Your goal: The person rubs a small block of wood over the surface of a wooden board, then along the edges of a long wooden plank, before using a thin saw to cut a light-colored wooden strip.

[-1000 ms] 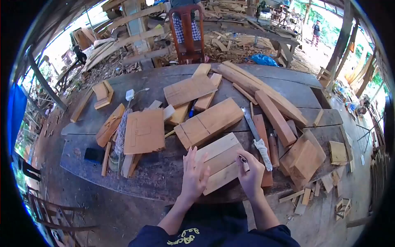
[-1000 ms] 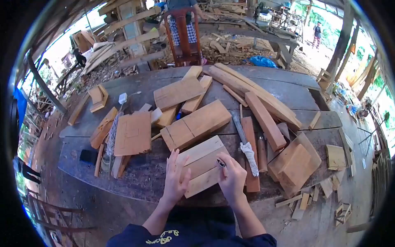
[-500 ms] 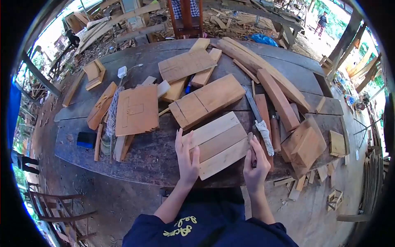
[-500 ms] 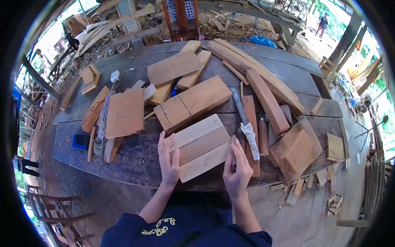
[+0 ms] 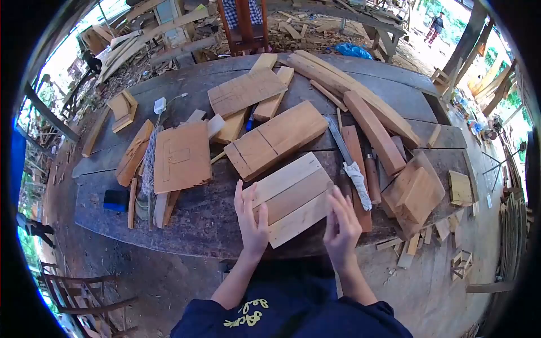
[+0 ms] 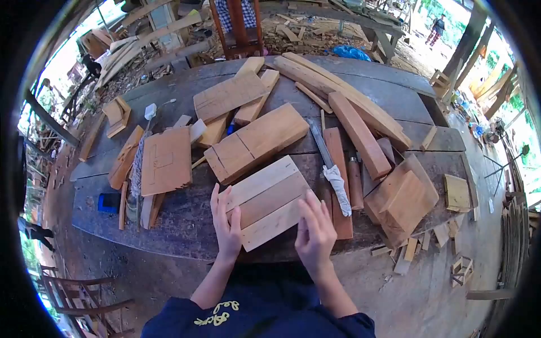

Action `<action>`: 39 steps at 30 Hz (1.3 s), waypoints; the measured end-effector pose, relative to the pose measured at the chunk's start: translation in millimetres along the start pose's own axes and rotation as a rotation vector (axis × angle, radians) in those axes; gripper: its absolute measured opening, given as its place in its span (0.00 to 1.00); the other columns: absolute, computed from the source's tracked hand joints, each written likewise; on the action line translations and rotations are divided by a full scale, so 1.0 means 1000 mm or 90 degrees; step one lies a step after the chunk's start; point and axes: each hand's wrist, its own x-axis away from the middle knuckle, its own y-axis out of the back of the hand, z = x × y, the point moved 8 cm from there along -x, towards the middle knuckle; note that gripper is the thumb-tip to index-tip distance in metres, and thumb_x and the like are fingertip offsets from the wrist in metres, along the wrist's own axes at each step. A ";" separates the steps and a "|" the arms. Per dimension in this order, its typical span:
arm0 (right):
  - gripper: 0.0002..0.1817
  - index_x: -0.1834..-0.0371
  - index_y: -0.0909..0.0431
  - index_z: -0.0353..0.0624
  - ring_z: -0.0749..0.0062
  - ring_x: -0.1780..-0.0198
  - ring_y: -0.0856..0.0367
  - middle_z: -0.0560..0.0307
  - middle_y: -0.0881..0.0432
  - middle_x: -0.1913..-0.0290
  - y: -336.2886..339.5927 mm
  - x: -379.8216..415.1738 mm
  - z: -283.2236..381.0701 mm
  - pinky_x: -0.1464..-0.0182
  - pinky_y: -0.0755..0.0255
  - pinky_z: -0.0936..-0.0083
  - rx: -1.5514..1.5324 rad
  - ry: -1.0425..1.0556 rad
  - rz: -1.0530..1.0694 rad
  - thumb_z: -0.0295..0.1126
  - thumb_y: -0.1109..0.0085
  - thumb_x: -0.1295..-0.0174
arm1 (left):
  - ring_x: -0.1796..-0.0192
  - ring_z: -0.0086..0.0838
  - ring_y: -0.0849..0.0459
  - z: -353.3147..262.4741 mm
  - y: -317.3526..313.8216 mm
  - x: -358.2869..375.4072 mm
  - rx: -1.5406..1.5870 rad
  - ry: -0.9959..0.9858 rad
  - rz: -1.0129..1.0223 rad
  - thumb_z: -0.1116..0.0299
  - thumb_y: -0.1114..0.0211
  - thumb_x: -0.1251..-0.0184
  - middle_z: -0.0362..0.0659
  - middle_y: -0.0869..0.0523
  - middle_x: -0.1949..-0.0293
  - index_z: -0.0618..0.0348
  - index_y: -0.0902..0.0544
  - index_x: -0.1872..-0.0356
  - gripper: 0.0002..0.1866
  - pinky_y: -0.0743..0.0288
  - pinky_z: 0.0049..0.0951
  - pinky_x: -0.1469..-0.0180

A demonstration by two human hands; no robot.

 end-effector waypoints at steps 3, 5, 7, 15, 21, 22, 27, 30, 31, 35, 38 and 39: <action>0.13 0.47 0.17 0.36 0.45 0.39 0.18 0.39 0.18 0.40 0.006 0.000 -0.007 0.34 0.26 0.53 0.031 -0.029 -0.041 0.20 0.42 0.34 | 0.23 0.48 0.39 -0.001 0.000 0.000 -0.001 -0.005 0.001 0.75 0.45 0.30 0.56 0.40 0.23 0.63 0.26 0.32 0.25 0.47 0.43 0.22; 0.13 0.47 0.17 0.36 0.45 0.39 0.18 0.39 0.17 0.40 -0.005 0.005 0.002 0.35 0.25 0.54 0.018 0.006 0.011 0.20 0.42 0.35 | 0.22 0.48 0.39 0.003 -0.002 0.000 0.020 0.001 0.004 0.75 0.45 0.30 0.56 0.40 0.23 0.62 0.26 0.31 0.25 0.47 0.43 0.22; 0.14 0.48 0.17 0.36 0.45 0.40 0.17 0.39 0.17 0.40 -0.010 0.010 0.009 0.36 0.24 0.54 -0.020 -0.001 0.036 0.20 0.42 0.36 | 0.22 0.49 0.40 0.003 -0.001 0.000 0.014 -0.006 0.011 0.75 0.45 0.29 0.57 0.41 0.23 0.61 0.27 0.30 0.25 0.47 0.44 0.22; 0.13 0.49 0.17 0.36 0.43 0.40 0.17 0.39 0.17 0.41 0.004 -0.001 0.000 0.35 0.25 0.55 0.006 -0.009 -0.053 0.20 0.43 0.35 | 0.22 0.48 0.39 -0.001 0.000 0.000 0.006 -0.001 -0.001 0.75 0.45 0.30 0.56 0.40 0.23 0.63 0.26 0.31 0.25 0.46 0.43 0.22; 0.14 0.50 0.17 0.35 0.45 0.40 0.17 0.39 0.17 0.42 -0.020 0.011 0.028 0.38 0.23 0.58 -0.074 0.052 0.066 0.17 0.42 0.39 | 0.23 0.48 0.39 0.001 -0.001 0.000 0.020 -0.006 -0.004 0.75 0.45 0.29 0.57 0.40 0.23 0.62 0.26 0.31 0.25 0.46 0.44 0.22; 0.15 0.50 0.17 0.35 0.45 0.41 0.16 0.39 0.17 0.42 -0.022 0.013 0.032 0.38 0.22 0.58 -0.083 0.063 0.089 0.16 0.42 0.40 | 0.23 0.48 0.39 0.002 -0.001 0.000 0.025 -0.003 0.000 0.75 0.45 0.29 0.56 0.40 0.23 0.62 0.26 0.31 0.25 0.46 0.44 0.22; 0.14 0.49 0.17 0.34 0.43 0.42 0.16 0.39 0.17 0.42 -0.005 -0.001 0.010 0.39 0.22 0.58 -0.086 0.010 -0.002 0.18 0.43 0.38 | 0.23 0.48 0.39 0.001 -0.001 0.001 0.001 -0.011 0.002 0.75 0.45 0.30 0.56 0.40 0.23 0.62 0.26 0.31 0.25 0.46 0.43 0.22; 0.15 0.50 0.17 0.34 0.42 0.42 0.17 0.38 0.17 0.42 -0.001 -0.005 -0.001 0.38 0.23 0.57 0.025 -0.008 -0.046 0.16 0.44 0.41 | 0.23 0.48 0.38 0.001 -0.001 0.000 0.025 -0.007 -0.003 0.75 0.45 0.30 0.56 0.40 0.23 0.62 0.26 0.32 0.25 0.46 0.43 0.22; 0.15 0.50 0.17 0.34 0.42 0.42 0.17 0.38 0.17 0.42 -0.003 -0.001 0.001 0.38 0.23 0.57 0.024 -0.004 -0.050 0.16 0.44 0.41 | 0.23 0.48 0.38 0.002 -0.001 0.000 0.020 -0.004 -0.002 0.75 0.45 0.30 0.57 0.40 0.23 0.63 0.25 0.32 0.25 0.46 0.43 0.22; 0.20 0.49 0.17 0.36 0.47 0.40 0.17 0.41 0.18 0.39 -0.026 0.015 0.023 0.37 0.23 0.58 -0.034 0.042 0.024 0.16 0.44 0.47 | 0.23 0.48 0.38 0.000 -0.001 0.000 0.041 0.004 0.000 0.75 0.44 0.31 0.57 0.39 0.23 0.63 0.25 0.33 0.25 0.45 0.43 0.23; 0.21 0.49 0.17 0.37 0.49 0.39 0.17 0.42 0.18 0.38 -0.036 0.021 0.044 0.37 0.22 0.59 -0.077 0.092 0.106 0.15 0.43 0.49 | 0.23 0.49 0.38 0.001 -0.001 0.000 0.051 0.003 0.003 0.75 0.44 0.31 0.56 0.39 0.23 0.63 0.25 0.33 0.25 0.45 0.43 0.22; 0.21 0.49 0.17 0.37 0.49 0.39 0.17 0.42 0.18 0.38 -0.034 0.020 0.044 0.37 0.22 0.59 -0.078 0.093 0.105 0.15 0.43 0.49 | 0.23 0.49 0.38 0.001 0.000 0.000 0.050 0.002 0.003 0.75 0.44 0.31 0.56 0.39 0.23 0.63 0.25 0.33 0.25 0.45 0.43 0.22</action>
